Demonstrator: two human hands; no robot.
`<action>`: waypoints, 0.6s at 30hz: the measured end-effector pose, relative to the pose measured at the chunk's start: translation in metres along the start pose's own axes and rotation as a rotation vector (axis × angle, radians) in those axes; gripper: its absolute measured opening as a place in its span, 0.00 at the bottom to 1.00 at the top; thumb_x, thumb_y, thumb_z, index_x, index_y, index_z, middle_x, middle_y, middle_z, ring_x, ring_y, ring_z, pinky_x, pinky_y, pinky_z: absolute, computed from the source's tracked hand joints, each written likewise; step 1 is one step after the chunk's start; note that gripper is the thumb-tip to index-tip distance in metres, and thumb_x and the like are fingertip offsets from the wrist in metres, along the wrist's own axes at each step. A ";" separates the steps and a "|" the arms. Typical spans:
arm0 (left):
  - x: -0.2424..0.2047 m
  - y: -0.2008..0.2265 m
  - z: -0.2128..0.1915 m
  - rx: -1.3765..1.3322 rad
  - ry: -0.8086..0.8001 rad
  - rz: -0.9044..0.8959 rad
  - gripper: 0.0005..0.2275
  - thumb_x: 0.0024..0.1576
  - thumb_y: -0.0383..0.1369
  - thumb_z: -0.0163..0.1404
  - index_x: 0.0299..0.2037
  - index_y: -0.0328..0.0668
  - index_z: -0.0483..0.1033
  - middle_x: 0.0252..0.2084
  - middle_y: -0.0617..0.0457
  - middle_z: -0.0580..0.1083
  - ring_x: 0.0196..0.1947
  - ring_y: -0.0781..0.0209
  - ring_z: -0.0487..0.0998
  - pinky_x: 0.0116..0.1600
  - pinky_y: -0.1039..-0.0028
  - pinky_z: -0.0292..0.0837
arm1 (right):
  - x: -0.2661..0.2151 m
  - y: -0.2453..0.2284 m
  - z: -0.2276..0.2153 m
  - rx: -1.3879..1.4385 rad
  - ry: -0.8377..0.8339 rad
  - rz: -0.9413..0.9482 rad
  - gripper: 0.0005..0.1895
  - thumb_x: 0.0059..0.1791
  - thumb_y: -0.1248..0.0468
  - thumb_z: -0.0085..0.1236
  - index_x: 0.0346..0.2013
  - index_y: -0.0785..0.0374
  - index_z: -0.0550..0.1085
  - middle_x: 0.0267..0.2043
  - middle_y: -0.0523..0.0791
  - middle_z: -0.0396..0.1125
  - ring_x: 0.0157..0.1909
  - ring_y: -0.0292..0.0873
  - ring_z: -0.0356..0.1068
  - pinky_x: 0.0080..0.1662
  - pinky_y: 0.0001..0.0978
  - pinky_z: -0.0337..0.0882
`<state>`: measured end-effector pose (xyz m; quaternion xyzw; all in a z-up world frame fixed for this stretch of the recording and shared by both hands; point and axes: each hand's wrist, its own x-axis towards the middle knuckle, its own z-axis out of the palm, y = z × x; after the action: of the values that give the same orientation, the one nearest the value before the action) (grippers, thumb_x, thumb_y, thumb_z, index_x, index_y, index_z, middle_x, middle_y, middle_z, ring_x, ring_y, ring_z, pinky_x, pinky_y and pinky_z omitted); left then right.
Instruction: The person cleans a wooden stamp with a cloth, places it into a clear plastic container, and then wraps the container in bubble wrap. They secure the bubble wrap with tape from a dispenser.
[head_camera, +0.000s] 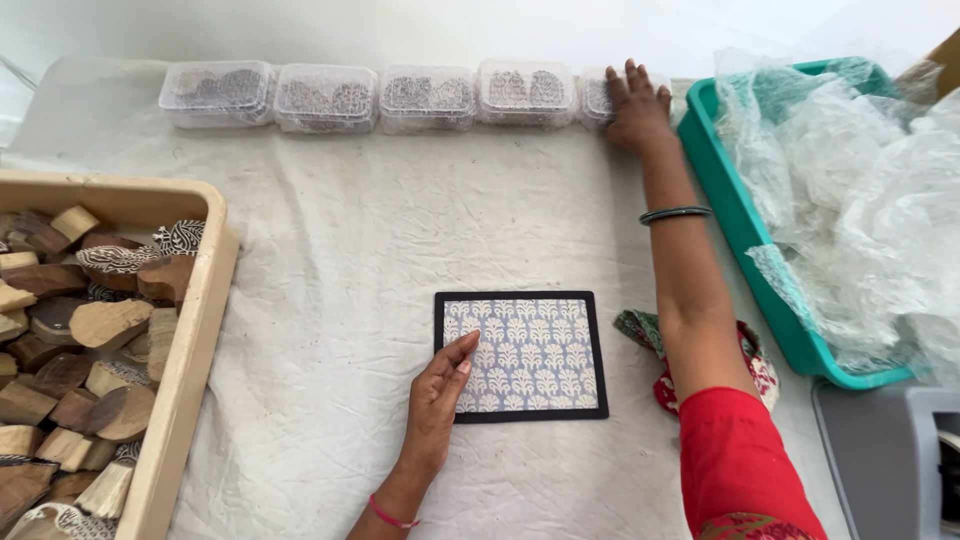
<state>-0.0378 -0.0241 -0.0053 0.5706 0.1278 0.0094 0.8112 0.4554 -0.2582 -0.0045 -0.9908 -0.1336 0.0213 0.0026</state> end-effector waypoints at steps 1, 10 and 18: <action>0.001 -0.001 0.000 0.002 -0.006 0.006 0.19 0.64 0.31 0.45 0.65 0.37 0.71 0.65 0.50 0.73 0.67 0.63 0.69 0.72 0.71 0.59 | -0.004 -0.007 0.005 0.001 0.008 0.003 0.54 0.46 0.66 0.60 0.80 0.42 0.40 0.84 0.45 0.28 0.83 0.46 0.26 0.76 0.58 0.35; 0.014 -0.025 -0.008 0.092 -0.058 0.117 0.18 0.64 0.30 0.46 0.64 0.35 0.72 0.63 0.49 0.74 0.65 0.62 0.71 0.69 0.74 0.62 | -0.140 -0.077 0.035 -0.545 0.397 -0.140 0.46 0.48 0.73 0.46 0.80 0.62 0.44 0.82 0.56 0.31 0.82 0.54 0.29 0.74 0.53 0.31; 0.000 -0.018 0.003 0.623 -0.075 0.361 0.15 0.62 0.30 0.49 0.59 0.35 0.76 0.61 0.49 0.75 0.61 0.57 0.76 0.63 0.71 0.71 | -0.342 -0.106 -0.038 -0.118 -0.064 -0.563 0.29 0.48 0.67 0.53 0.66 0.57 0.66 0.72 0.48 0.55 0.75 0.45 0.51 0.72 0.59 0.41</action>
<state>-0.0398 -0.0331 -0.0213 0.8037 -0.0082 0.0922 0.5878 0.1000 -0.2465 0.0492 -0.9120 -0.4044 0.0430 -0.0535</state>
